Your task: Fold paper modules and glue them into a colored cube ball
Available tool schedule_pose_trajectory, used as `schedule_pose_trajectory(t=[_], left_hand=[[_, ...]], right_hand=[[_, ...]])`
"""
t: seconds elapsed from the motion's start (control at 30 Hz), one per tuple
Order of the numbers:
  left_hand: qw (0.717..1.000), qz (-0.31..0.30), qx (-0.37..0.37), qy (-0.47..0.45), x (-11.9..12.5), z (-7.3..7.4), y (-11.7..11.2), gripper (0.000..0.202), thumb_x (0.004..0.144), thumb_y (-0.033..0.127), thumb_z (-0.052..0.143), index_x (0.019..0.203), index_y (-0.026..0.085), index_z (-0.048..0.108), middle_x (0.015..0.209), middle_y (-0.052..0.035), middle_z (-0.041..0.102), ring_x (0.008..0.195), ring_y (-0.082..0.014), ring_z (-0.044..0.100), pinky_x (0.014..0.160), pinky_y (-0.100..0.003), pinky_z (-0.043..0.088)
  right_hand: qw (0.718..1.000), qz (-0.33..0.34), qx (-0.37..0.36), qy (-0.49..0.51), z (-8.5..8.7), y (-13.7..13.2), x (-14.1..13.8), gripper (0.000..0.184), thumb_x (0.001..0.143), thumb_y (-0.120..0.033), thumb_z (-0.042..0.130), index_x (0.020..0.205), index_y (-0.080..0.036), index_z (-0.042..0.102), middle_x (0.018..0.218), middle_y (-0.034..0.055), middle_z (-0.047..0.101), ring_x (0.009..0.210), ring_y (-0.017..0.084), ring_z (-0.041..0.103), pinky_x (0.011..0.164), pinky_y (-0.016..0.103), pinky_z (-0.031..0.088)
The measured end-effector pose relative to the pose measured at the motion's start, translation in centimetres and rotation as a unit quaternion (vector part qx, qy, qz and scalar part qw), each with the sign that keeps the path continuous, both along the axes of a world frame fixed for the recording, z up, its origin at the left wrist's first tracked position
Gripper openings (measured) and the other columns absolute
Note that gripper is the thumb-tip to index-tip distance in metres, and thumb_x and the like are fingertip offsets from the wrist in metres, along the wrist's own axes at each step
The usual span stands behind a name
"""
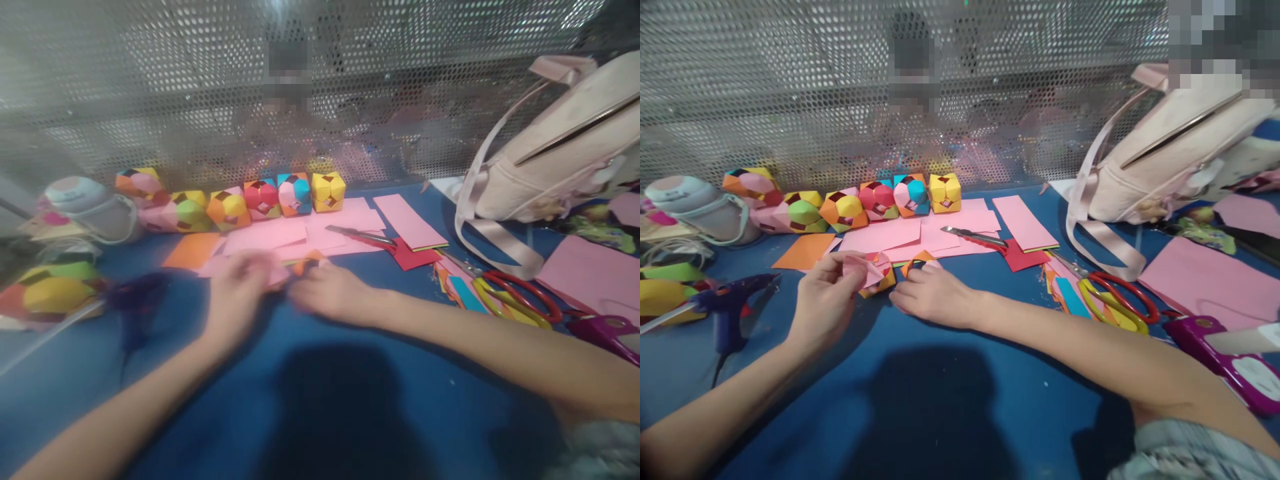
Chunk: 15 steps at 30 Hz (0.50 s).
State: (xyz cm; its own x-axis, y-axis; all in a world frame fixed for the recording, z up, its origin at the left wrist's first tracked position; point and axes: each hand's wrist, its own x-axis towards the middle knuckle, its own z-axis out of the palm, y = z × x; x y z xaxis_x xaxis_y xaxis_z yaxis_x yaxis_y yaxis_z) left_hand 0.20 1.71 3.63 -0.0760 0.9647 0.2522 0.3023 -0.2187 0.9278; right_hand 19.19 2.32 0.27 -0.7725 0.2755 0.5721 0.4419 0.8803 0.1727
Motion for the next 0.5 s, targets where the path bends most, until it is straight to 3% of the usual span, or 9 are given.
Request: schedule_pose_trajectory(t=[0.13, 0.2, 0.3, 0.37, 0.5], left_hand=[[0.999, -0.023, -0.024, -0.003, -0.1, -0.7, -0.1, 0.021, 0.074, 0.019, 0.055, 0.092, 0.015, 0.065, 0.078, -0.0019, 0.068, 0.066, -0.0145, 0.061, 0.066, -0.027, 0.049], [0.998, -0.035, -0.040, 0.014, 0.0, -0.8, -0.4, 0.023, 0.075, 0.020, 0.054, 0.094, 0.015, 0.066, 0.080, -0.0022, 0.069, 0.066, -0.0149, 0.061, 0.067, -0.027, 0.048], [0.995, -0.072, -0.053, 0.034, 0.5, -0.9, -1.0, 0.022, 0.078, 0.022, 0.053, 0.094, 0.017, 0.067, 0.087, -0.0023, 0.069, 0.074, -0.0156, 0.062, 0.071, -0.027, 0.048], [0.993, -0.092, -0.059, 0.038, 1.0, -1.3, -1.5, 0.020, 0.080, 0.024, 0.054, 0.092, 0.017, 0.068, 0.092, -0.0034, 0.069, 0.081, -0.0168, 0.062, 0.075, -0.028, 0.048], [0.983, -0.138, -0.120, -0.019, 2.0, -2.5, -2.3, 0.022, 0.081, 0.028, 0.055, 0.093, 0.016, 0.068, 0.094, -0.0063, 0.070, 0.084, -0.0188, 0.062, 0.074, -0.029, 0.049]], right_hand=[[1.000, 0.023, 0.006, -0.014, 0.2, -0.2, -0.8, 0.027, 0.093, -0.016, 0.040, 0.074, -0.016, 0.060, 0.067, 0.0048, 0.060, 0.068, 0.016, 0.050, 0.061, 0.031, 0.036], [0.997, 0.058, -0.047, 0.019, 1.0, -1.1, -0.3, 0.023, 0.092, -0.020, 0.044, 0.075, -0.018, 0.060, 0.070, 0.0044, 0.061, 0.070, 0.016, 0.051, 0.062, 0.031, 0.038], [0.977, 0.093, -0.161, 0.107, 2.4, -2.7, 0.8, 0.016, 0.089, -0.015, 0.044, 0.085, -0.017, 0.059, 0.080, 0.0060, 0.064, 0.078, 0.015, 0.055, 0.069, 0.028, 0.044], [0.952, 0.071, -0.231, 0.191, 3.0, -3.6, 1.3, 0.015, 0.088, -0.012, 0.045, 0.087, -0.017, 0.059, 0.082, 0.0062, 0.064, 0.079, 0.014, 0.057, 0.071, 0.026, 0.047], [0.876, -0.059, -0.358, 0.319, 2.4, -3.9, 1.1, 0.009, 0.083, -0.015, 0.050, 0.083, -0.018, 0.058, 0.076, 0.0019, 0.062, 0.068, 0.012, 0.057, 0.063, 0.024, 0.048]])
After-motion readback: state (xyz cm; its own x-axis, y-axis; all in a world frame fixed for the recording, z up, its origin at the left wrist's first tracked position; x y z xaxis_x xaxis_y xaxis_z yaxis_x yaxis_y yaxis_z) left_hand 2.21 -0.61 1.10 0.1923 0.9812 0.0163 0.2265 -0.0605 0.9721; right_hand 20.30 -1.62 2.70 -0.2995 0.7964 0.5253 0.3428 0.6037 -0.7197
